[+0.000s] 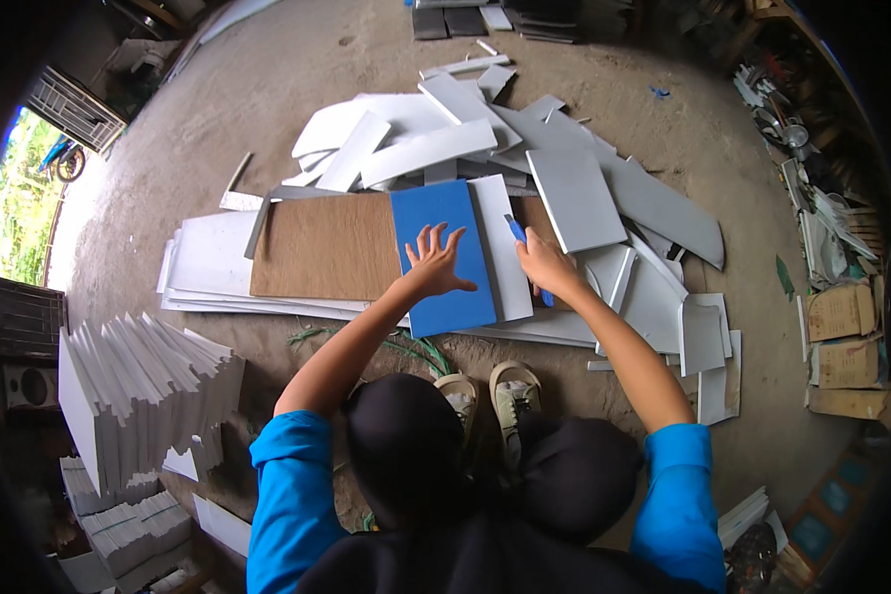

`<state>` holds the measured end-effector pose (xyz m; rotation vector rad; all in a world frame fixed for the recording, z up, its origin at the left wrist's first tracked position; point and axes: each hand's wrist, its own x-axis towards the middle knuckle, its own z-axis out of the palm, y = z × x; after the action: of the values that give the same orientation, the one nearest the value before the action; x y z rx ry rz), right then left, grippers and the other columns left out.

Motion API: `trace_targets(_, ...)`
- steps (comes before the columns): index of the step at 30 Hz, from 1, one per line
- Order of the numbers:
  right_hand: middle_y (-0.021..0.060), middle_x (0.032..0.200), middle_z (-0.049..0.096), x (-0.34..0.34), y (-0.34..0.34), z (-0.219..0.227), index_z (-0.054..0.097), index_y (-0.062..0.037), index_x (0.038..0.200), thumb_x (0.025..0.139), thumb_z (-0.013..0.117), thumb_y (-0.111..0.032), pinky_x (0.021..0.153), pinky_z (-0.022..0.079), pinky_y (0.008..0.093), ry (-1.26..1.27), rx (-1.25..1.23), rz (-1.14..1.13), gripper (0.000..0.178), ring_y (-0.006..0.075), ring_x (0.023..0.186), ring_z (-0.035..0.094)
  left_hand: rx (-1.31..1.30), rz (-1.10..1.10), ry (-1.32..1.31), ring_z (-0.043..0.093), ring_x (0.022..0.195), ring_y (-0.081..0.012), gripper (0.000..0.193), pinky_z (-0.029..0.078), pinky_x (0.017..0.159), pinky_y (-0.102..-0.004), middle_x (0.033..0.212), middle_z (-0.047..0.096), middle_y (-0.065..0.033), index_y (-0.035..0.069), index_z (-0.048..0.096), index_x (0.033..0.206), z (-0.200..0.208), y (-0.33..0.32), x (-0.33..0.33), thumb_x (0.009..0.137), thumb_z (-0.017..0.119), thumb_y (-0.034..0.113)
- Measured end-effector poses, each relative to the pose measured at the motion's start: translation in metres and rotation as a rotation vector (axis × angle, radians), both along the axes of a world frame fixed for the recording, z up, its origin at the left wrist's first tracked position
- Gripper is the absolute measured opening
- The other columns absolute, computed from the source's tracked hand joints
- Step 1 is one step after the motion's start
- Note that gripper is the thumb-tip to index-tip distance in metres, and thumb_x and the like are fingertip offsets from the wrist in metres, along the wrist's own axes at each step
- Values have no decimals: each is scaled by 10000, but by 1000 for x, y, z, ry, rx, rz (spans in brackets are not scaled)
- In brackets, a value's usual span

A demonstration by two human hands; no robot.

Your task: The person uses a blue utility knife to cut white rectangular sheets of material. They use a blue rectangular template to guide the cuts, repeatedly scoring the material and snapping off the excess pieces. The person works on the floor, surrounded by stacks of white sheets and cut-off scraps.

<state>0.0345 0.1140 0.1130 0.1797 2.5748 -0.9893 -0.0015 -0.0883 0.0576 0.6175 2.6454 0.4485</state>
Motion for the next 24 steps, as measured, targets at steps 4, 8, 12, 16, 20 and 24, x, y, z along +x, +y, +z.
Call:
trace_targets(4, 224, 668, 593, -36, -17, -28, 430, 39, 963, 900, 352, -221, 530, 492, 420, -10, 98, -7, 279, 318, 519, 607, -79, -49, 14, -21, 1282, -466, 1136, 94, 862, -766, 1414, 41, -175, 203, 121, 1380, -23, 8, -8, 501, 763, 527)
trace_targets(8, 289, 746, 590, -75, -27, -71, 427, 50, 960, 902, 360, -223, 647, 472, 506, 110, 129, -37, 287, 452, 756, 583, -103, -36, 19, 8, 1277, -467, 1184, 135, 831, -779, 1417, 56, -152, 191, 125, 1385, -38, 12, -15, 454, 786, 501)
trace_targets(12, 290, 755, 590, -105, -39, -79, 430, 45, 965, 903, 365, -220, 680, 471, 508, 119, 209, -1, 280, 447, 755, 589, -150, -48, 118, 47, 1272, -467, 1235, 167, 791, -791, 1419, 98, -140, 169, 141, 1390, -43, 10, -9, 401, 798, 509)
trace_targets(16, 292, 776, 589, -124, -48, -90, 429, 51, 979, 903, 362, -206, 689, 473, 501, 169, 280, 18, 276, 441, 772, 589, -174, -35, 126, 59, 1270, -469, 1249, 169, 794, -787, 1417, 111, -139, 163, 143, 1391, -45, 11, -9, 387, 797, 516)
trace_targets(20, 299, 775, 585, -136, -52, -97, 430, 60, 990, 901, 359, -186, 691, 471, 502, 157, 260, 28, 271, 439, 777, 588, -162, -34, 113, 67, 1267, -473, 1248, 172, 794, -786, 1416, 118, -139, 163, 154, 1389, -43, 10, -10, 380, 797, 519)
trace_targets(24, 312, 763, 579, -142, -53, -105, 434, 87, 981, 882, 376, -158, 649, 488, 481, 149, 188, 38, 271, 440, 734, 592, -170, -31, 135, 74, 1264, -470, 1240, 180, 792, -783, 1414, 123, -133, 166, 165, 1385, -44, 10, -11, 378, 798, 521)
